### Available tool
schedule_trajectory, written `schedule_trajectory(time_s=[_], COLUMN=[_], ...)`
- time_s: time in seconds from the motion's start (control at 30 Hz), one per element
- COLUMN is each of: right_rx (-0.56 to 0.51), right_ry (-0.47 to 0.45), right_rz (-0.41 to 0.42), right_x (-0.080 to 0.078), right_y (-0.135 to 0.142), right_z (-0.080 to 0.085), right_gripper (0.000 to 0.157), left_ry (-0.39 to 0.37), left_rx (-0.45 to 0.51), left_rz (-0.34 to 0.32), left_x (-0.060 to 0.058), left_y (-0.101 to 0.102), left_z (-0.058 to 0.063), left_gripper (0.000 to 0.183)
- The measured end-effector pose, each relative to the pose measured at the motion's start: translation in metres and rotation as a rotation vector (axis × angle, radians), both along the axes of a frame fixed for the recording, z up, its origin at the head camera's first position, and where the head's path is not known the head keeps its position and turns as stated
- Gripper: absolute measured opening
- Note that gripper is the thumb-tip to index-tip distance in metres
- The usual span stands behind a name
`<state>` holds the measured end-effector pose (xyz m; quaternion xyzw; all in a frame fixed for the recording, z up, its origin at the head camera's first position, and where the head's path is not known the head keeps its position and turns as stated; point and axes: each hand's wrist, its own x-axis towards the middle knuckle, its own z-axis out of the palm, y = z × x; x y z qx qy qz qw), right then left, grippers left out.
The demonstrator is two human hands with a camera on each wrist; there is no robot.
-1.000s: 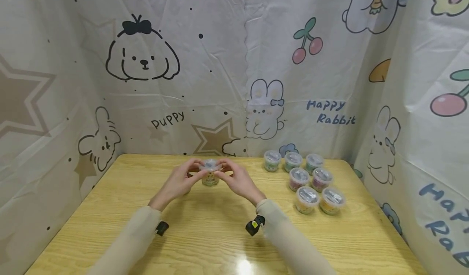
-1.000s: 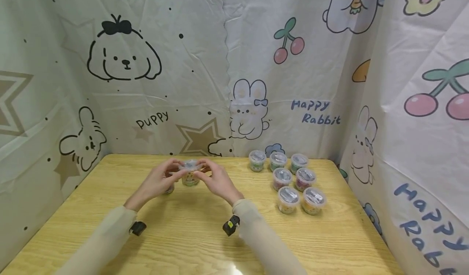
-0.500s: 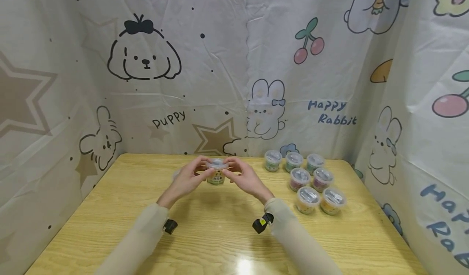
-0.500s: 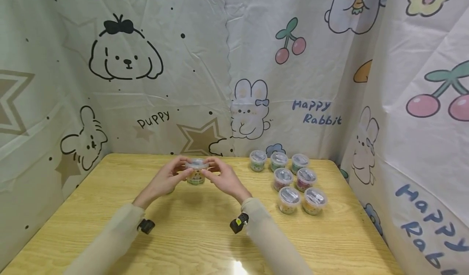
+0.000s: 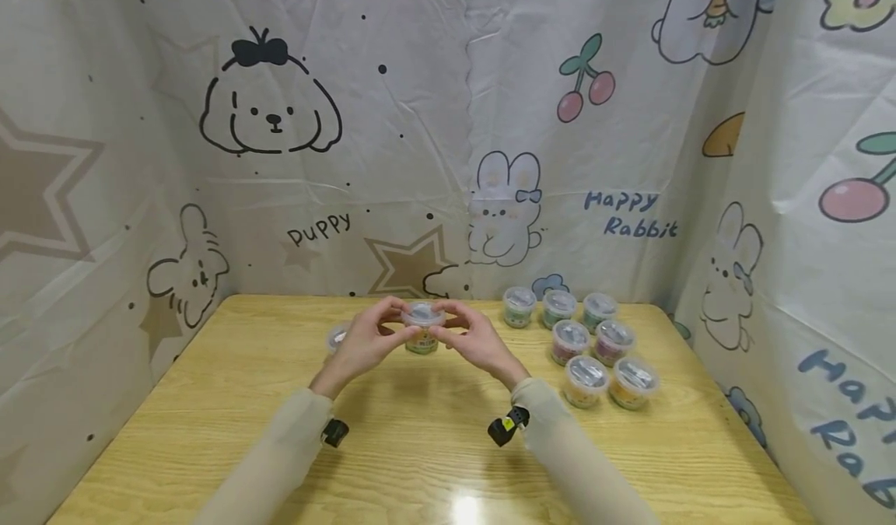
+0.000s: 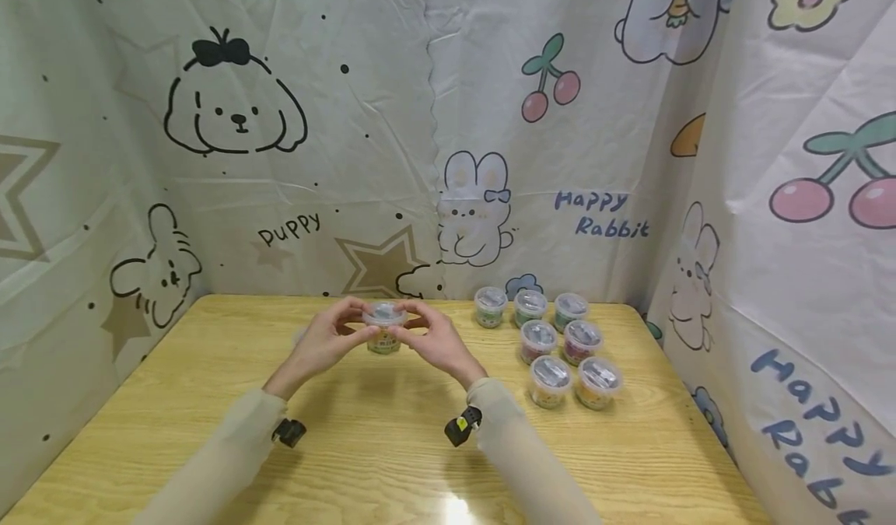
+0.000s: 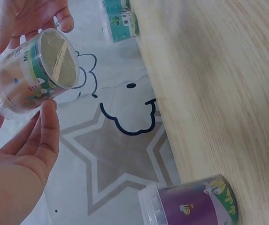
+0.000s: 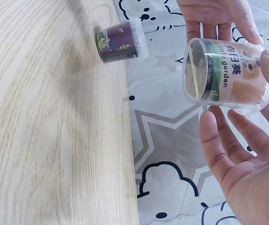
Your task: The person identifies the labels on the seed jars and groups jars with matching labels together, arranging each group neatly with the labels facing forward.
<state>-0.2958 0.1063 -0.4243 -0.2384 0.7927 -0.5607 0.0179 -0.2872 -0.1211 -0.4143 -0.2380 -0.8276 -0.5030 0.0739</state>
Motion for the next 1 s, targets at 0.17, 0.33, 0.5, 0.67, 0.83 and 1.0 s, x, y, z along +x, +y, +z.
schedule_trajectory(time_s=[0.17, 0.33, 0.5, 0.67, 0.83, 1.0], right_rx=[0.021, 0.047, 0.066, 0.087, 0.124, 0.118], right_ry=[0.016, 0.049, 0.069, 0.044, 0.010, 0.001], right_rz=[-0.025, -0.055, -0.057, -0.062, -0.052, -0.029], right_x=[0.000, 0.001, 0.001, 0.000, 0.000, -0.001], right_y=[0.003, 0.006, 0.009, 0.014, 0.019, 0.024], right_z=[0.000, 0.000, 0.000, 0.001, 0.006, 0.008], right_gripper=[0.033, 0.028, 0.028, 0.026, 0.029, 0.030], left_ry=[-0.020, -0.023, -0.021, -0.022, 0.015, 0.041], left_rx=[0.011, -0.006, -0.018, -0.032, -0.035, -0.037], left_rz=[-0.049, -0.051, -0.050, -0.044, -0.046, -0.051], left_x=[0.001, 0.001, 0.000, 0.001, 0.000, -0.001], left_y=[0.003, 0.006, 0.008, 0.011, 0.016, 0.021], left_z=[0.000, -0.001, -0.002, 0.001, 0.001, 0.000], left_gripper=[0.028, 0.029, 0.030, 0.028, 0.022, 0.021])
